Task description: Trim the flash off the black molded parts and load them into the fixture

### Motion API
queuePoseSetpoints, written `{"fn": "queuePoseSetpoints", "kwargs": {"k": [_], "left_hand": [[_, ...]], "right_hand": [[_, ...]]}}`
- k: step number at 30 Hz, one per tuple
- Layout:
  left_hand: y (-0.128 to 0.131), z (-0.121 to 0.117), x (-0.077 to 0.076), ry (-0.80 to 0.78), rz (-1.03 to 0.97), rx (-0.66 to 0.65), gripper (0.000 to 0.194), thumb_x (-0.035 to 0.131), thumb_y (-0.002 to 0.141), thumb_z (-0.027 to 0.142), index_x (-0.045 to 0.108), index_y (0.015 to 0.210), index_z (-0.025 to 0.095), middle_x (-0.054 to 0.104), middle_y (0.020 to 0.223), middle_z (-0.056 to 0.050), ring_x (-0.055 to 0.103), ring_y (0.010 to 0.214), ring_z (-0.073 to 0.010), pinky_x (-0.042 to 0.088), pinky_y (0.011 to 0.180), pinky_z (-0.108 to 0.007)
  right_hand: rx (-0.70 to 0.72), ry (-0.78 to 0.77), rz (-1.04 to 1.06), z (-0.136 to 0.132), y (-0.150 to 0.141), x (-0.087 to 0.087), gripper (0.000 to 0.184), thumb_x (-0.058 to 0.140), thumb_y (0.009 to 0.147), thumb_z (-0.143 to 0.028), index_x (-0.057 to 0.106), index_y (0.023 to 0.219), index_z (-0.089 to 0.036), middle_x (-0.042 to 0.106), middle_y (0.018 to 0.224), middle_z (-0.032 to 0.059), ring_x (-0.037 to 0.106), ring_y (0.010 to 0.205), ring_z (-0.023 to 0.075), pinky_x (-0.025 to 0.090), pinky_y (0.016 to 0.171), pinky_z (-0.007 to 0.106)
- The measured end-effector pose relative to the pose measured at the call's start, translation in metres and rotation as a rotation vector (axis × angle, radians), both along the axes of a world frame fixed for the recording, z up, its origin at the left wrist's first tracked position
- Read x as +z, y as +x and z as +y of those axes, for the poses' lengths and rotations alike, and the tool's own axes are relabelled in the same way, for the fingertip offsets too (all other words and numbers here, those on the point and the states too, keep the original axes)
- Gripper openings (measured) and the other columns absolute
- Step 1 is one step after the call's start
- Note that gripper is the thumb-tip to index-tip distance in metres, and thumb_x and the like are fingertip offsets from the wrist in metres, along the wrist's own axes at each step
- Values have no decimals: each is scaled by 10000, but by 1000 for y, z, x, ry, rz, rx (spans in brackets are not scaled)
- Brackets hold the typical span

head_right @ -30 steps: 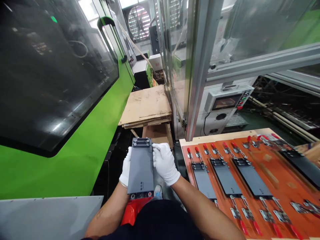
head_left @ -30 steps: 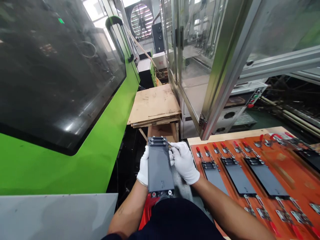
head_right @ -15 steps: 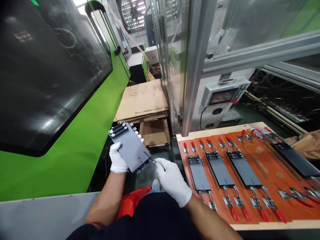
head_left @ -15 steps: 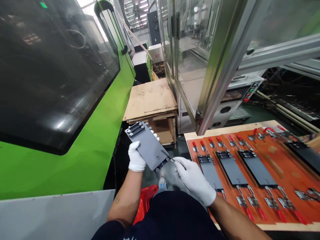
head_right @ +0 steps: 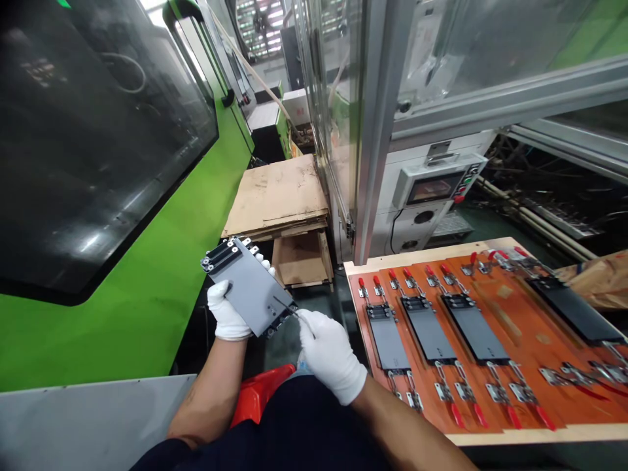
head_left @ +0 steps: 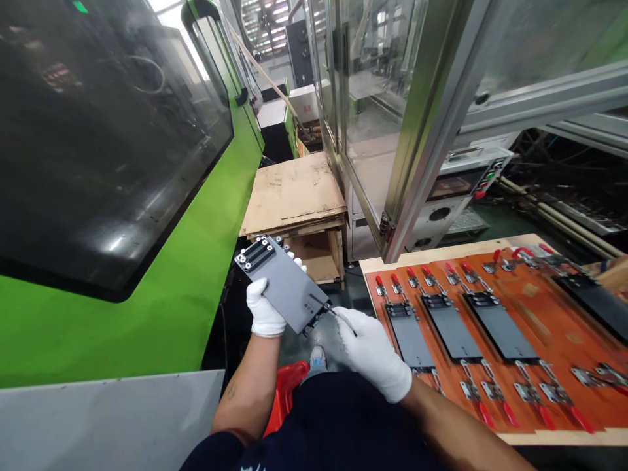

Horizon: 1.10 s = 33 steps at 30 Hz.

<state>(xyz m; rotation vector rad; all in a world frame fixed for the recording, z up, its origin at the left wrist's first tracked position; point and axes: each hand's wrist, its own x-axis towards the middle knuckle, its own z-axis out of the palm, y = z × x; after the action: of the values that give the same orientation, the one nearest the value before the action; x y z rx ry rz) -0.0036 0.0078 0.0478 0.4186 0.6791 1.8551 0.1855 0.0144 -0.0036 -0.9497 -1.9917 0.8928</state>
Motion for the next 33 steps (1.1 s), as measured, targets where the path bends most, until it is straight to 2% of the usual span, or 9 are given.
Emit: {"fn": "queuePoseSetpoints", "kwargs": {"k": [3, 8, 12, 18, 25, 33], "left_hand": [[-1, -1, -1, 3, 10, 11, 617, 614, 723, 390, 635, 1303, 180, 726, 1206, -105, 661, 1147, -299, 439, 1120, -467], [0, -1, 0, 39, 29, 31, 660, 635, 712, 389, 603, 1345, 203, 723, 1206, -100, 663, 1132, -281, 447, 1109, -438], [-1, 0, 3, 54, 21, 37, 682, 626, 723, 385, 571, 1386, 236, 701, 1267, -78, 651, 1162, -290, 447, 1110, -445], [-5, 1, 4, 88, 31, 49, 699, 626, 724, 377, 556, 1403, 229, 679, 1308, -90, 645, 1176, -289, 465, 1096, -443], [-6, 1, 2, 80, 39, 55, 720, 629, 729, 398, 529, 1422, 234, 646, 1356, -99, 616, 1223, -301, 442, 1119, -455], [-6, 4, 6, 85, 46, 45, 690, 634, 722, 403, 567, 1387, 233, 687, 1285, -92, 664, 1119, -290, 481, 1071, -439]], "right_hand": [[-54, -41, 29, 2, -2, 0, 301, 453, 949, -223, 749, 1005, -231, 783, 965, 59, 741, 852, 206, 607, 767, 313], [-62, -119, 27, 1, -5, 2, 288, 490, 934, -232, 752, 1054, -219, 783, 975, 66, 746, 888, 225, 619, 794, 345], [-120, -89, 117, 2, -6, 3, 316, 467, 954, -249, 756, 1078, -222, 783, 1018, 82, 750, 912, 222, 627, 818, 350], [-56, -44, 122, 4, -6, 6, 323, 459, 959, -247, 765, 1060, -235, 785, 1025, 68, 751, 908, 208, 624, 822, 327], [-62, -60, 113, 5, -9, 8, 339, 447, 966, -248, 766, 1078, -234, 784, 1032, 71, 749, 917, 209, 624, 813, 332], [-46, -14, 114, 9, -9, 9, 345, 437, 960, -221, 764, 1069, -240, 786, 1003, 60, 748, 893, 200, 625, 792, 313]]}}
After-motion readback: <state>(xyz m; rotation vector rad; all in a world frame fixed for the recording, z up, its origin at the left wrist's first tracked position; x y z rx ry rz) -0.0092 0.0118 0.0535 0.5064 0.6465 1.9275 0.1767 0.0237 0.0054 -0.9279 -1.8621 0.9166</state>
